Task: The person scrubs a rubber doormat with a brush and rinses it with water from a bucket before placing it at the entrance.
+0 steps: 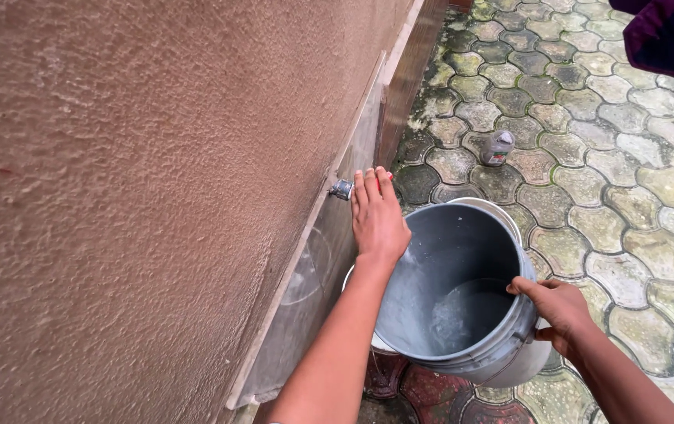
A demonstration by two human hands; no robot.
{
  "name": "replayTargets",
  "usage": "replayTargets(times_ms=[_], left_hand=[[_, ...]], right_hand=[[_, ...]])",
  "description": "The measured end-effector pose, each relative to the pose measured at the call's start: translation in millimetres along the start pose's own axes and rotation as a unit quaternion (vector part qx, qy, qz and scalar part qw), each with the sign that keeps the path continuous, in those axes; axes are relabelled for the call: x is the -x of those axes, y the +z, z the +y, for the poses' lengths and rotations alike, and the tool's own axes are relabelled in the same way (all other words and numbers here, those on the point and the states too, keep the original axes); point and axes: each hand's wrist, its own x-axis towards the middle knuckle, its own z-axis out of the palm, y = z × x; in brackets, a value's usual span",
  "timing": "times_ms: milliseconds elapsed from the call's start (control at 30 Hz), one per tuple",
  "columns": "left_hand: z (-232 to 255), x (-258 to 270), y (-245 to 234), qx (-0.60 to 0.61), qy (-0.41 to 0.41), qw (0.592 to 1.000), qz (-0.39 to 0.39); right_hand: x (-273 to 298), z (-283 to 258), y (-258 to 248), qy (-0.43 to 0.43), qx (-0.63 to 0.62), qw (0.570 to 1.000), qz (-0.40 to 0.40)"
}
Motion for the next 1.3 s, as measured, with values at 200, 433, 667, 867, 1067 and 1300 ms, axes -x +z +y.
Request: replayTargets(times_ms=[200,433,667,867,1067,1300], left_hand=[[6.0,-0.2,-5.9,0.01,-0.003,1.0,-0.022],[3.9,3.3,-6.1,-0.049,0.019,0.998,-0.025],[13.7,-4.7,-10.5,-0.078,-0.009,0.994,-0.07],[24.6,-15.4,-1.0,-0.097,-0.022,0.993,-0.056],[35.6,-23.6,4.4,-0.075,-0.087,0.993,-0.04],[31.8,-34.0,8.1,-0.027,-0.128,0.991,-0.032]], right_hand=[[-6.0,1.5,4.8,0.007,-0.004,1.0,0.002],[-18.4,-5.6,9.6,0.026,0.004,1.0,0.015],[-13.6,-24.0,22.8,0.037,0.011,0.999,0.017],[-26.5,-26.1,33.9,0.05,0.04,0.998,0.021],[-40.7,-23.0,37.5,0.067,0.028,0.997,0.012],[-44.9,-21.7,41.3,0.073,0.009,0.997,0.011]])
